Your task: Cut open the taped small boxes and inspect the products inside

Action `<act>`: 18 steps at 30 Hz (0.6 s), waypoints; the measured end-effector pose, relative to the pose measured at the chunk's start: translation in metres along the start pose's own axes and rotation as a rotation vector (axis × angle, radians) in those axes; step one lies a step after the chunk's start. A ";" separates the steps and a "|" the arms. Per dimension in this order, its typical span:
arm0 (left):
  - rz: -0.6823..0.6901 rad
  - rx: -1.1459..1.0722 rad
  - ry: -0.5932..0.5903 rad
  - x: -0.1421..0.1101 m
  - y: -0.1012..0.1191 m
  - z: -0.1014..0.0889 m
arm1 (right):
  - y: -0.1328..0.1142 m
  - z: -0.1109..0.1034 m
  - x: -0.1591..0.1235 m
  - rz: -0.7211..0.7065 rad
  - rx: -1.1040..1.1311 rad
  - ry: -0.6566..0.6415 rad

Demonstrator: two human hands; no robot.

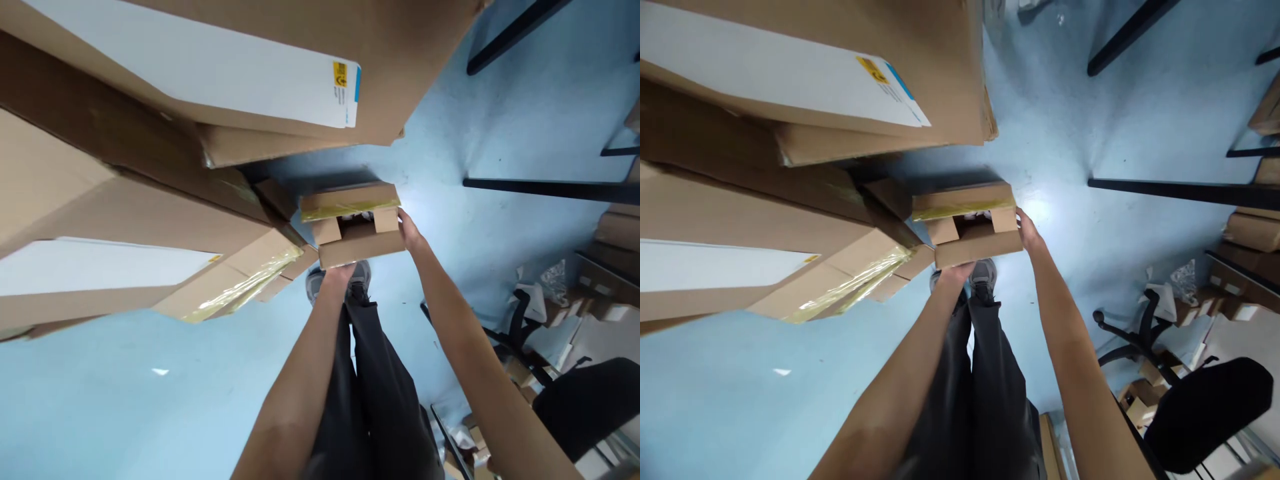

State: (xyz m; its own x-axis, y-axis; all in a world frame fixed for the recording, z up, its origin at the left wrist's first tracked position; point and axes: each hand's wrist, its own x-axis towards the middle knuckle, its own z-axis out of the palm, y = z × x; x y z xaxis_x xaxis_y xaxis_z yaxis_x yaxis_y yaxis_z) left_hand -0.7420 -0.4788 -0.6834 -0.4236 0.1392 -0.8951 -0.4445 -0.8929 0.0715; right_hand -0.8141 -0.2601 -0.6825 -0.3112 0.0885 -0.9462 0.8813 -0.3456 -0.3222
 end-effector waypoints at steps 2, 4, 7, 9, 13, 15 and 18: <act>0.033 -0.035 0.050 0.005 0.005 0.010 | -0.014 0.024 0.015 -0.024 0.025 -0.071; 0.029 -0.058 0.120 0.006 0.006 0.020 | -0.027 0.045 0.029 -0.066 0.048 -0.135; -0.056 0.003 0.191 -0.017 0.004 0.027 | -0.037 0.056 0.022 -0.057 0.118 -0.113; -0.102 0.091 0.184 -0.053 0.001 0.027 | -0.035 0.049 -0.009 -0.004 0.196 -0.019; -0.169 0.248 0.143 -0.168 0.001 0.015 | -0.018 0.021 -0.128 0.069 0.329 0.150; -0.200 0.313 0.143 -0.235 0.006 0.010 | -0.005 0.011 -0.199 0.116 0.357 0.190; -0.223 0.372 0.140 -0.331 0.019 0.015 | 0.014 0.009 -0.306 0.188 0.370 0.195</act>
State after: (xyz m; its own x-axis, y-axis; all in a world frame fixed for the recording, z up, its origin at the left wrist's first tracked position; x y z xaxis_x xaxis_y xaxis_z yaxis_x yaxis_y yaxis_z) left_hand -0.6221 -0.5357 -0.3796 -0.1856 0.2284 -0.9557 -0.7768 -0.6297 0.0004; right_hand -0.7095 -0.3008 -0.3977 -0.0543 0.1547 -0.9865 0.7186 -0.6799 -0.1462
